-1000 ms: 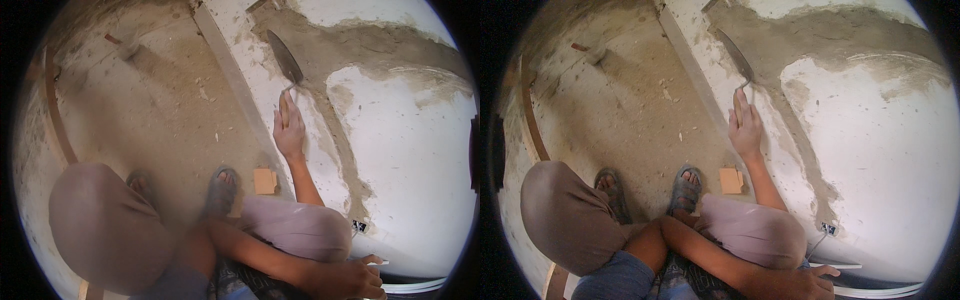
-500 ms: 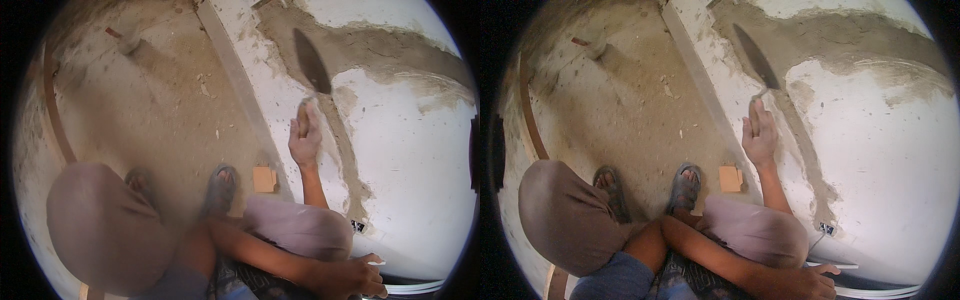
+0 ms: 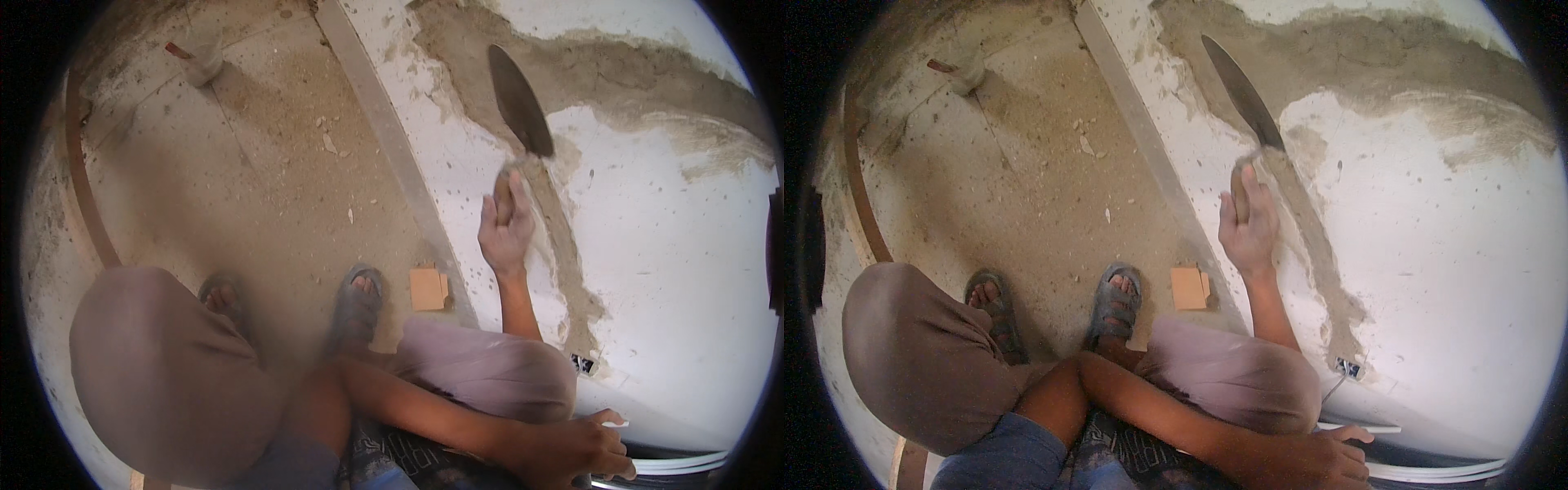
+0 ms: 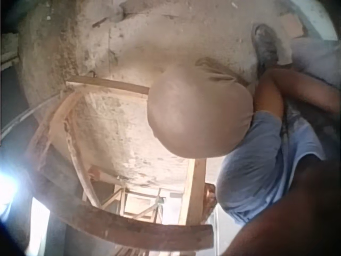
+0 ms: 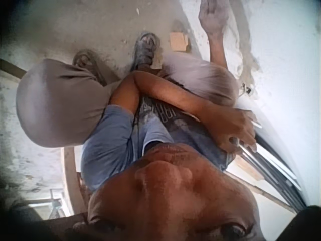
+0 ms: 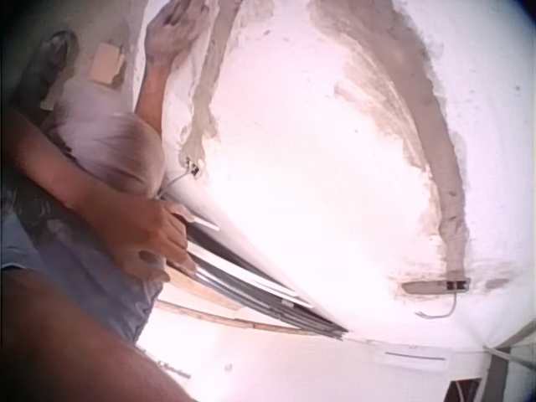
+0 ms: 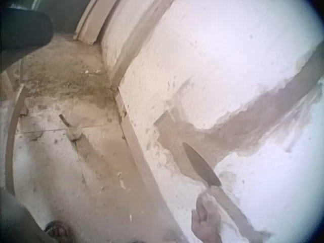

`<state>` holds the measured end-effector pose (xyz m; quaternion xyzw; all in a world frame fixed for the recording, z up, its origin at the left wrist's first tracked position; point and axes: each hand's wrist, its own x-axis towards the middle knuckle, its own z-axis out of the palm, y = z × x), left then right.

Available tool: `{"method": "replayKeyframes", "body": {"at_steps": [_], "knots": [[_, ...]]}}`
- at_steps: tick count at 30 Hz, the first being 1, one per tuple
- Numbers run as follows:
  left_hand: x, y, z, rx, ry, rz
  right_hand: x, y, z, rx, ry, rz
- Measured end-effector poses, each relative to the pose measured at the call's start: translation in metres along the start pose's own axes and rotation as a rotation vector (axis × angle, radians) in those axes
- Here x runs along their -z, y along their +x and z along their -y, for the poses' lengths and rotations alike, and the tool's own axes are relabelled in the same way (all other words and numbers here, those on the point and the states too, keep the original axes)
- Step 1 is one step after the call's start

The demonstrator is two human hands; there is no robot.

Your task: The person applies wet plaster to a section of a wall using a trowel and then smooths it by hand.

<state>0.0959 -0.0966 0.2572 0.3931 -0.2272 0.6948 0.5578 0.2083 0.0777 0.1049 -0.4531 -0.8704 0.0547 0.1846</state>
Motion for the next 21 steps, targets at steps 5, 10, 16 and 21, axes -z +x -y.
{"method": "replayKeyframes", "body": {"at_steps": [5, 10, 16, 21], "knots": [[-0.008, -0.003, 0.001, 0.002, -0.008, -0.014, 0.000, -0.008, -0.009, 0.035, 0.059, -0.079], [-0.008, -0.006, 0.003, -0.002, 0.010, -0.038, -0.006, 0.011, 0.010, 0.051, -0.063, -0.053], [-0.002, -0.004, -0.002, 0.029, 0.035, 0.085, -0.007, 0.022, 0.018, 0.012, -0.154, 0.029], [-0.007, -0.003, -0.002, -0.016, -0.001, -0.012, -0.026, 0.023, 0.015, 0.204, 0.047, -0.238]]}}
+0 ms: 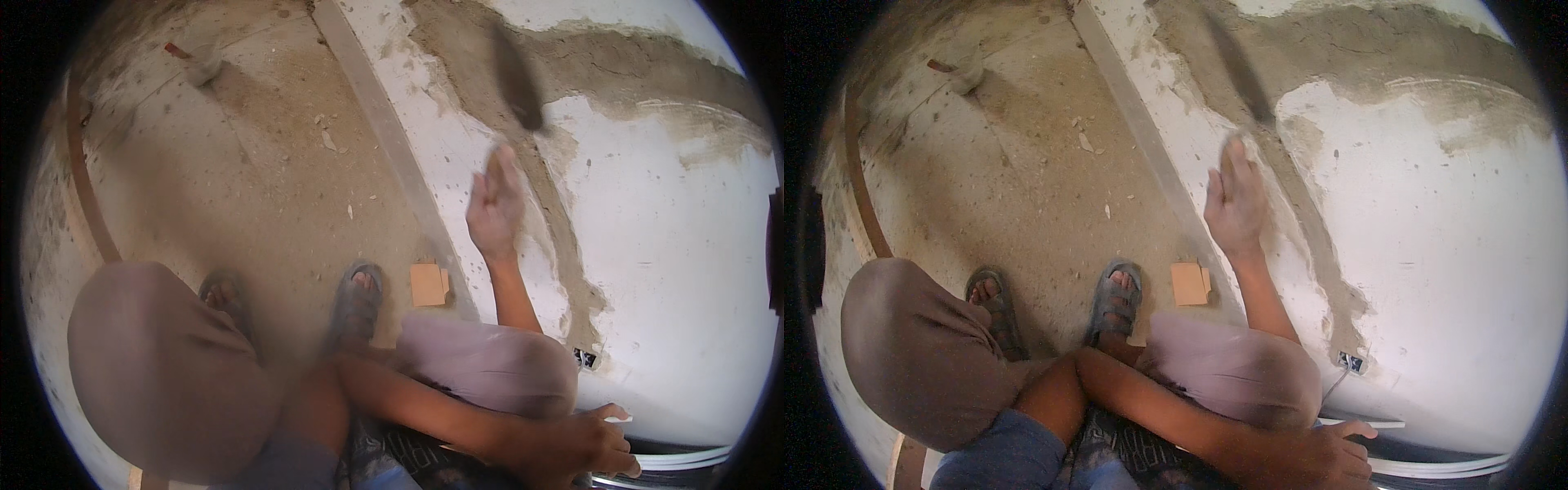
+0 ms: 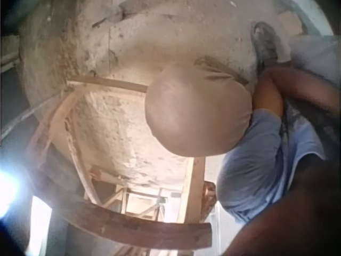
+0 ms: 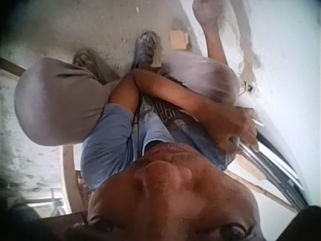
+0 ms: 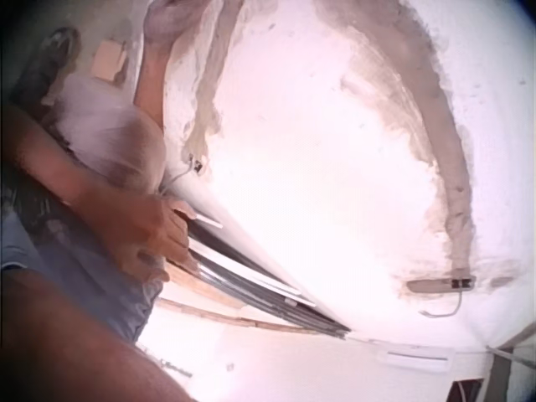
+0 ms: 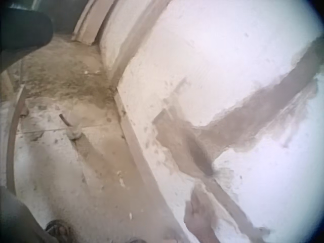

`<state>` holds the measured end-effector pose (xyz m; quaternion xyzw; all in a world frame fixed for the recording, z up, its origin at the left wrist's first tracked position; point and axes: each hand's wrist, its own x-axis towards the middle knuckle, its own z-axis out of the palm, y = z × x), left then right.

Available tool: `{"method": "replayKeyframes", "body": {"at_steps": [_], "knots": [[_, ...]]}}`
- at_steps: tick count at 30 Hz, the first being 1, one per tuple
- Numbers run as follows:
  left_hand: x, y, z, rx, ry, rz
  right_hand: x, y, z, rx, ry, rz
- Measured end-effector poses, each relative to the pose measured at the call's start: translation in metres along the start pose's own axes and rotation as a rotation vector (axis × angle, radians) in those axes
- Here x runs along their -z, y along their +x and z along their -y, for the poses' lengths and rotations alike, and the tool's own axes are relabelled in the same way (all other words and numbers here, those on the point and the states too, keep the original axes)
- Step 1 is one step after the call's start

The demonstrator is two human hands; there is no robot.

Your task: The person applies wet plaster to a section of a wall using a trowel and then smooths it by hand.

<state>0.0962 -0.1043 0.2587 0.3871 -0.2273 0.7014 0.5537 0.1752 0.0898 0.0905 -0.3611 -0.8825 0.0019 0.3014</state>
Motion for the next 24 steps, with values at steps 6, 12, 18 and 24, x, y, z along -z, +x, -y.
{"method": "replayKeyframes", "body": {"at_steps": [6, 12, 18, 24], "knots": [[0.011, 0.006, -0.011, -0.008, 0.051, -0.022, -0.009, -0.009, 0.004, -0.083, 0.157, -0.122], [0.006, 0.007, -0.009, -0.053, 0.055, -0.048, -0.014, 0.017, 0.014, -0.133, -0.173, 0.260], [0.004, 0.005, -0.009, -0.058, 0.145, -0.037, -0.002, 0.008, 0.021, 0.050, -0.219, 0.096], [0.003, 0.006, -0.009, -0.028, 0.102, -0.002, -0.008, 0.007, 0.013, -0.170, -0.173, 0.215]]}}
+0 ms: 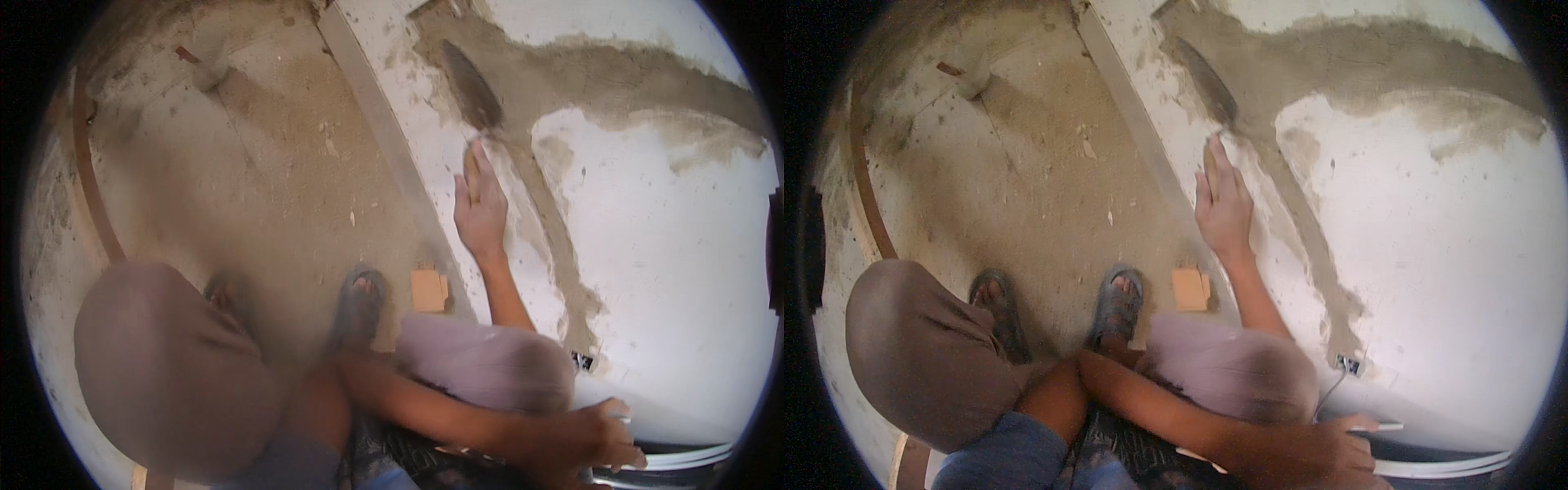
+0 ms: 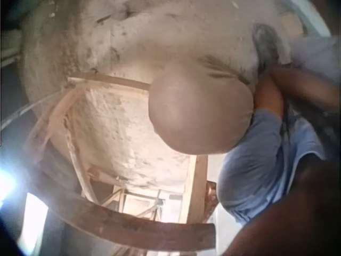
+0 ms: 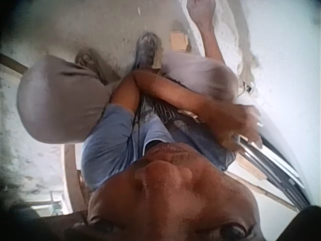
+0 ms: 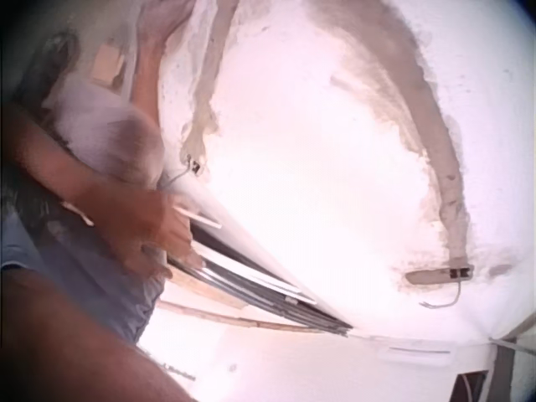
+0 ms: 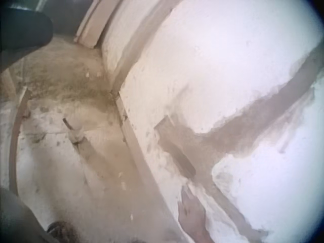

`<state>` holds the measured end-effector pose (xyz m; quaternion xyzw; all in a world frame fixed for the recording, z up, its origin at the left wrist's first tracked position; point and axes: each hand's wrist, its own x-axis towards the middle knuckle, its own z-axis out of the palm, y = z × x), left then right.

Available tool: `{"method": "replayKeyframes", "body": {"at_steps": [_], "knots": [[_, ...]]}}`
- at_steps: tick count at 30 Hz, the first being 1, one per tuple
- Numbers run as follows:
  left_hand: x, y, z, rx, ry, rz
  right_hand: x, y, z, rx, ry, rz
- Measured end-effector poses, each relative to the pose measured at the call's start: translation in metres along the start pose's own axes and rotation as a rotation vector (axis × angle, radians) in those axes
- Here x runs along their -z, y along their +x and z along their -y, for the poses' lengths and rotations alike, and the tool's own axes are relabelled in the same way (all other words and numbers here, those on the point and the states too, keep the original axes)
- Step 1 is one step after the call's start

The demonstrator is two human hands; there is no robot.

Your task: The person applies wet plaster to a section of a wall using a trowel and then smooths it by hand.

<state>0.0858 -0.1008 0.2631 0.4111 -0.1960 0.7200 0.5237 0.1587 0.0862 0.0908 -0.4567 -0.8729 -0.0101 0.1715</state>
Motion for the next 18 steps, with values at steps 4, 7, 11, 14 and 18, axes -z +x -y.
{"method": "replayKeyframes", "body": {"at_steps": [4, 7, 11, 14, 18], "knots": [[0.005, 0.001, 0.000, -0.016, 0.036, -0.023, -0.008, -0.015, -0.017, 0.145, 0.163, -0.230], [0.006, -0.002, -0.001, 0.038, -0.035, 0.051, -0.003, -0.008, -0.003, 0.029, 0.032, -0.044], [0.001, 0.000, 0.000, -0.021, 0.005, -0.064, -0.016, -0.024, -0.027, 0.080, 0.210, -0.253], [0.006, 0.000, 0.000, 0.004, -0.037, -0.024, -0.003, -0.012, -0.005, 0.018, 0.074, -0.013], [0.007, 0.001, -0.001, 0.000, -0.025, -0.013, -0.008, -0.020, -0.014, 0.066, 0.076, -0.220]]}}
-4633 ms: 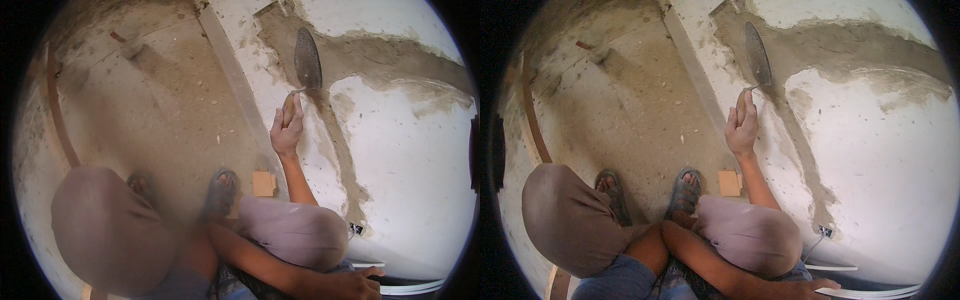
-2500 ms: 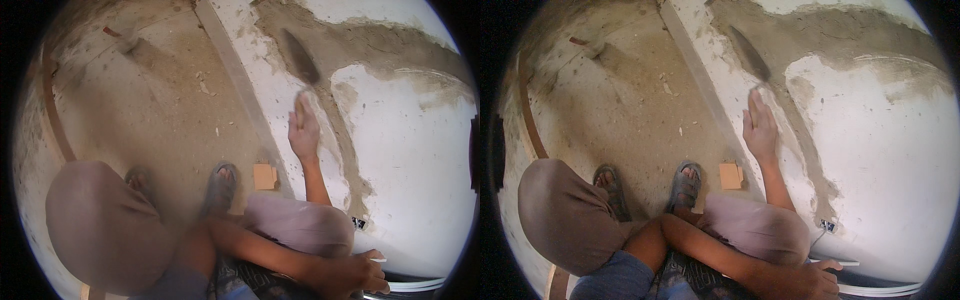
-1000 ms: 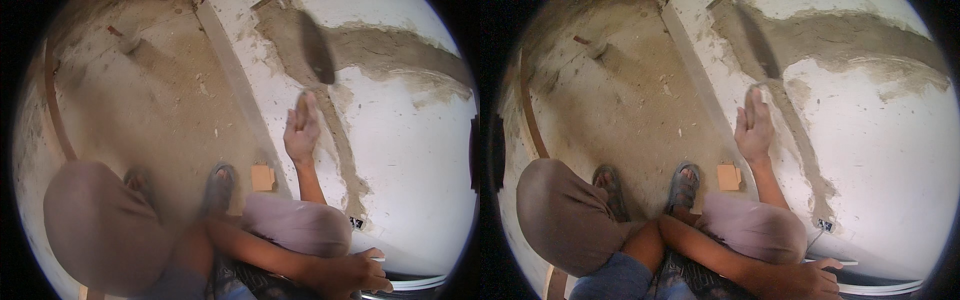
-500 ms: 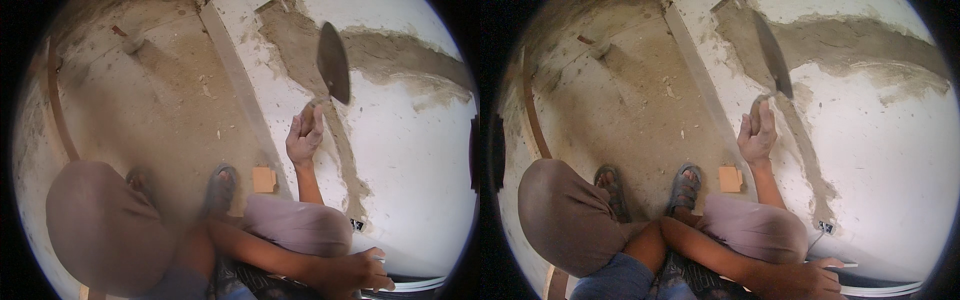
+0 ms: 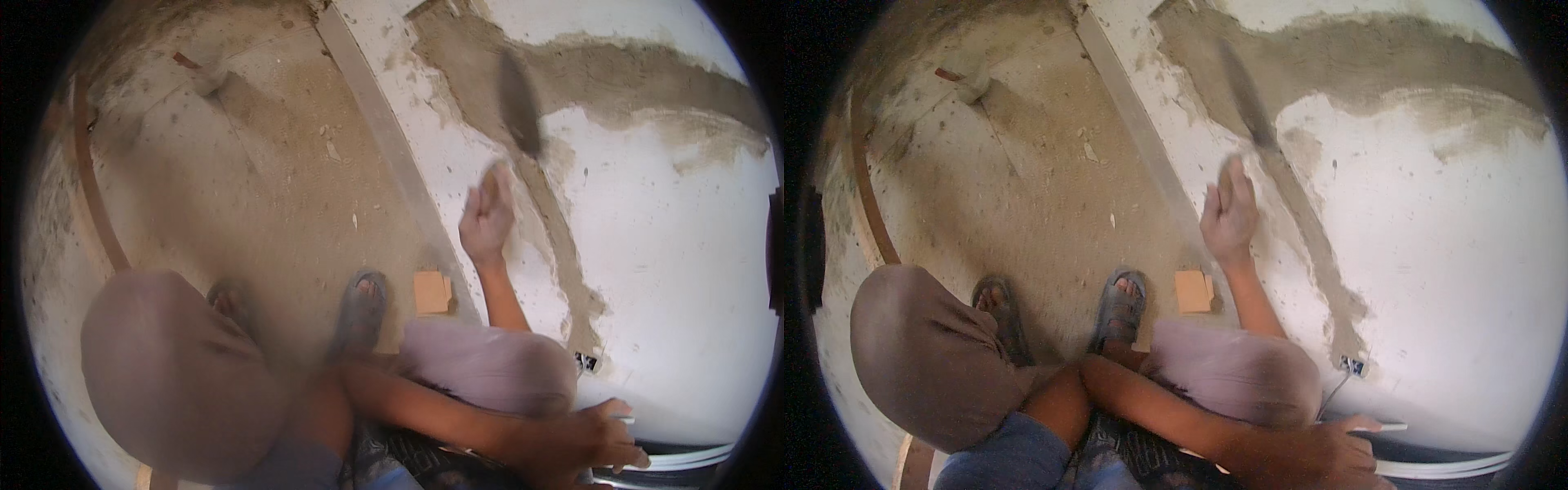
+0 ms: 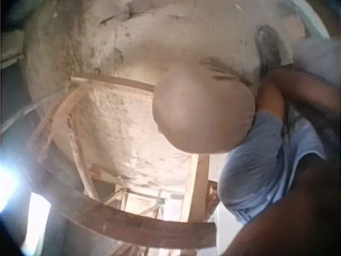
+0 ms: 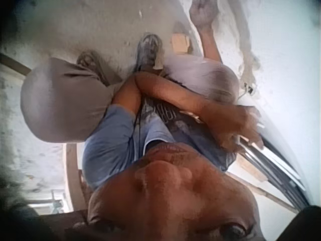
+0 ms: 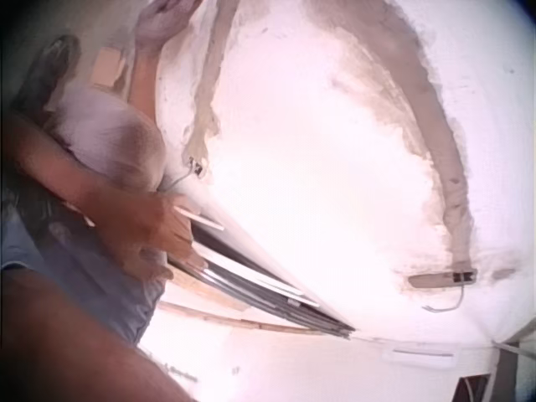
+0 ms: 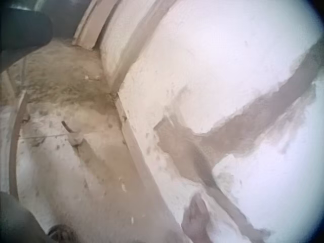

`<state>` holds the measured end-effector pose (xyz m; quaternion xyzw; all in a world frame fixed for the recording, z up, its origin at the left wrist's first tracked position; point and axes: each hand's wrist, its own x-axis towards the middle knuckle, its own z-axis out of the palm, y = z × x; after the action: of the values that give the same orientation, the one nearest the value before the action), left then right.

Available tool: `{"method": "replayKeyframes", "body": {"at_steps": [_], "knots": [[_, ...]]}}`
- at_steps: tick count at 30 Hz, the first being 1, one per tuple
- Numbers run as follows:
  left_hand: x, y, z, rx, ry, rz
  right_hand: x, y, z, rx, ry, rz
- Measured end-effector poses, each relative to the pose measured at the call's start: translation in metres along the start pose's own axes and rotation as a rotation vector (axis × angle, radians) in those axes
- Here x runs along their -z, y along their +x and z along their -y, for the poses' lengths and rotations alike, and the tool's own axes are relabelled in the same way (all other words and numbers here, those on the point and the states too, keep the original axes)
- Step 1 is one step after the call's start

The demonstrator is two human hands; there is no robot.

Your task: The person applies wet plaster to a section of a wall using a trowel and then smooths it by hand.

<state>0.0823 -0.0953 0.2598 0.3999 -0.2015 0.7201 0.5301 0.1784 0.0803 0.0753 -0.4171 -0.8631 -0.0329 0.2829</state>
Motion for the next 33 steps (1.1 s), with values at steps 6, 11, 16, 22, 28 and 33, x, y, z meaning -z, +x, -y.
{"method": "replayKeyframes", "body": {"at_steps": [6, 11, 16, 22, 28, 33], "knots": [[-0.003, 0.000, 0.006, -0.037, 0.027, -0.073, -0.004, -0.003, -0.006, -0.015, 0.082, 0.047], [-0.002, 0.000, 0.003, 0.027, -0.012, -0.003, 0.006, -0.002, 0.003, 0.004, 0.018, 0.041], [0.001, -0.001, 0.004, -0.007, -0.017, -0.044, 0.006, -0.006, -0.001, -0.069, -0.018, 0.230], [0.003, 0.000, 0.005, 0.027, -0.017, 0.004, 0.010, -0.008, -0.001, -0.110, 0.096, 0.045], [0.001, 0.002, 0.005, 0.039, -0.060, -0.015, 0.025, 0.009, 0.000, -0.129, -0.131, 0.123], [0.000, 0.002, 0.009, 0.052, -0.092, 0.011, 0.036, 0.016, 0.018, 0.063, -0.009, -0.089]]}}
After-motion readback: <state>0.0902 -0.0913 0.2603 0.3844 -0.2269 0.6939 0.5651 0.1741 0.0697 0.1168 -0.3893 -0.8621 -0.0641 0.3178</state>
